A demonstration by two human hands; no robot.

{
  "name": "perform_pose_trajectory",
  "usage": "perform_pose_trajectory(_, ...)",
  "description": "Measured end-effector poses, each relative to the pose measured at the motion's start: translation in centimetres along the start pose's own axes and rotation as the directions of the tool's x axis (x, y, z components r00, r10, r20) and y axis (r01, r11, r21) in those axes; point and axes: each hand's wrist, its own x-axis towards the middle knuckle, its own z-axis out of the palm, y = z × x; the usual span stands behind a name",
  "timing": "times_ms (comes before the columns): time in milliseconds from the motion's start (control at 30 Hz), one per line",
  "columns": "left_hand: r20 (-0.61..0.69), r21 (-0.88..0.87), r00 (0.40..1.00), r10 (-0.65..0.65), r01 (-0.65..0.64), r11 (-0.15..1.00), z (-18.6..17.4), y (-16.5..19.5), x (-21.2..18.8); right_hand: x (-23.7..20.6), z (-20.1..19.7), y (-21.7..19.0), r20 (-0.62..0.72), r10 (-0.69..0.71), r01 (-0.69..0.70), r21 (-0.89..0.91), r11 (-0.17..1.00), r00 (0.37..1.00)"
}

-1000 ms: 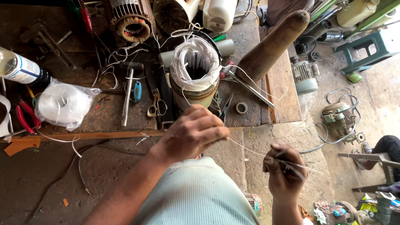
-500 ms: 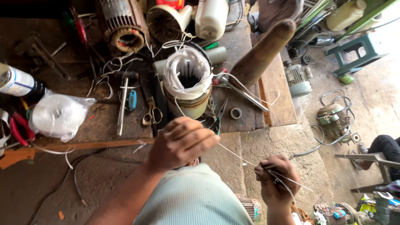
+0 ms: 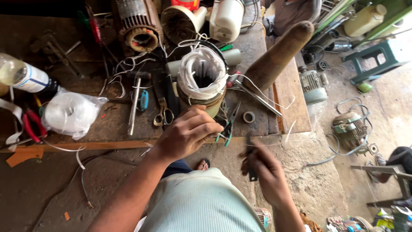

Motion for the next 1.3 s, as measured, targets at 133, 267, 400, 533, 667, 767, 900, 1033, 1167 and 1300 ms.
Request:
perform_pose_trajectory(133, -0.004, 0.054, 1.000, 0.024, -0.024, 0.998, 0.0, 0.1, 0.1, -0.3, 1.5, -1.0, 0.329, 0.063, 0.063, -0.361, 0.931, 0.942)
perform_pose_trajectory(267, 0.015, 0.181, 0.996, 0.085, -0.087, 0.980, 0.4, 0.0, 0.0, -0.3, 3.3, -2.5, 0.169, 0.128, -0.117, -0.073, 0.990, 0.977)
perform_pose_trajectory(400, -0.010, 0.201, 0.997, 0.074, -0.070, 0.977, 0.7, 0.1, 0.0, 0.9, 5.3, -3.7, 0.189, 0.124, -0.207, 0.526, 0.825, 0.974)
perform_pose_trajectory(533, -0.017, 0.236, 0.998, 0.068, -0.062, 0.970, 0.7, 0.3, 0.0, 1.5, 7.3, -4.2, 0.206, 0.117, -0.228, 0.683, 0.694, 0.972)
perform_pose_trajectory(667, -0.028, 0.225, 0.996, 0.084, -0.075, 0.971, 0.9, 0.2, 0.0, 1.1, 8.5, -4.5, 0.103, 0.160, -0.187, 0.666, 0.722, 0.982)
perform_pose_trajectory(767, -0.004, 0.200, 0.997, 0.078, -0.076, 0.977, 1.2, 0.0, 0.1, 0.5, 8.2, -4.7, 0.025, 0.183, -0.160, 0.613, 0.774, 0.983)
perform_pose_trajectory(900, -0.008, 0.204, 0.997, 0.082, -0.079, 0.976, 1.4, -0.4, 0.4, -0.4, 6.6, -4.9, -0.056, 0.193, -0.127, 0.571, 0.811, 0.980)
perform_pose_trajectory(1033, -0.012, 0.165, 0.995, 0.095, -0.092, 0.982, 1.3, -0.5, 0.6, -2.1, 4.1, -4.7, -0.087, 0.146, -0.073, 0.558, 0.826, 0.986)
perform_pose_trajectory(1167, -0.003, 0.155, 0.997, 0.082, -0.081, 0.985, 1.1, -0.5, 0.5, -3.0, 1.4, -4.7, -0.160, -0.028, 0.112, 0.547, 0.830, 0.987)
perform_pose_trajectory(1300, -0.018, 0.166, 0.999, 0.049, -0.046, 0.985, 1.1, -0.3, 0.4, -2.6, 0.7, -4.2, -0.119, 0.064, -0.002, 0.459, 0.888, 0.991)
